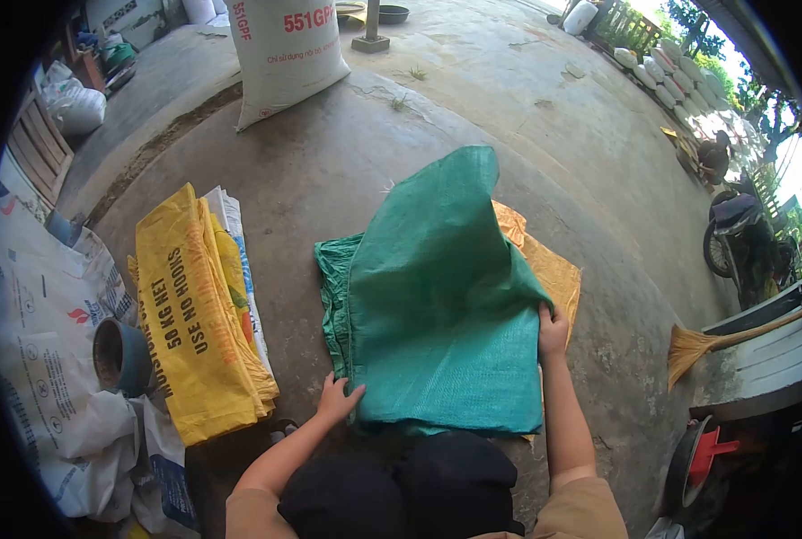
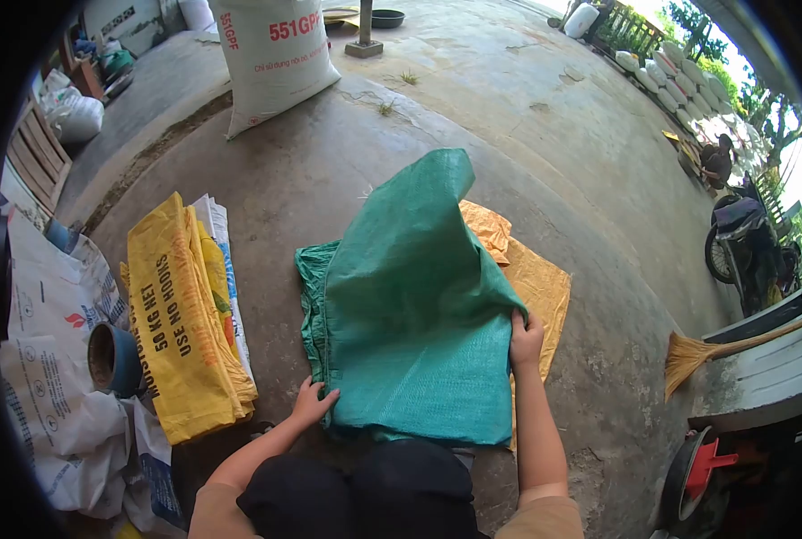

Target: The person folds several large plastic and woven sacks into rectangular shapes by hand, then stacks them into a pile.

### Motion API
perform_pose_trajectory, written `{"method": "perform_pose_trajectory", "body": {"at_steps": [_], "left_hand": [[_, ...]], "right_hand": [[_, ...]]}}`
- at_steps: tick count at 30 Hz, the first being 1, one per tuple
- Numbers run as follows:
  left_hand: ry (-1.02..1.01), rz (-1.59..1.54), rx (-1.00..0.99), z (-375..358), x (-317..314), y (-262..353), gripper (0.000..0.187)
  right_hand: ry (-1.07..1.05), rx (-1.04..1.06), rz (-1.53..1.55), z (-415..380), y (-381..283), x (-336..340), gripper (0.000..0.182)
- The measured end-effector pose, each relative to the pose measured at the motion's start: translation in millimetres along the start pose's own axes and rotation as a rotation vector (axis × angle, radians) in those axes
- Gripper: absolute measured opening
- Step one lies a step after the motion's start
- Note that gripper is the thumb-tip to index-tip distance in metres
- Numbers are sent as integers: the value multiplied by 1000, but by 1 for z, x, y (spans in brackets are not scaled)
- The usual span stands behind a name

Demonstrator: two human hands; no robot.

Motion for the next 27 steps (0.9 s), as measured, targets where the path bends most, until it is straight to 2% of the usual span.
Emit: {"method": "perform_pose_trajectory", "body": {"at_steps": [2,3,6,7,9,10,14,15,17,19,20,22,23,25,27], "left_hand": [[68,21,-46,-10,3,0,49],[72,18,-37,-8,1,-10,49],[171,-36,-81,0,-1,-35,29],[171,-33,-77,-1,1,-37,29],[281,-63,-154,-4,13,-33,28],[302,-60,-183,-6,20,-32,26],[361,-120,-121,-16,51,-30,26],[391,-130,-78,-16,53,-39,28],[225,-131,182,-24,57,-50,31],[40,-302,476,-33,44,-70,37],[34,-299,461,-38,42,-61,37],[-129,160,487,-57,40,-39,47],[-124,162,474,-56,38,-41,47],[-81,87,465,-57,27,-51,59],[-71,52,488,-63,29,-36,64]], "right_hand": [[-67,-111,-202,-21,51,17,26],[-102,-195,-306,-30,72,25,27],[-180,-272,-402,-43,129,39,33],[-184,-276,-400,-45,143,38,33],[-176,-224,-242,-51,140,29,41],[-188,-230,-323,-52,138,28,48],[-275,-278,-321,-52,134,9,50],[-292,-210,-409,-50,133,2,51],[-299,-150,-502,-56,124,-7,52],[-258,-166,-588,-56,96,-21,49],[-242,-165,-588,-55,92,-23,49],[-236,-260,-666,-52,90,-24,45],[-224,-255,-661,-48,94,-26,45],[-219,-218,-662,-43,109,-25,42],[-206,-244,-637,-42,104,-22,40]]}}
Point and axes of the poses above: each hand's wrist, its own z-axis towards the middle knuckle, its own x-axis out of the back of the hand, y = z × x, the point moved 1 cm from there along z, towards the middle knuckle, and after that the axes turned 4 degrees about -z, right-handed, at the moved point
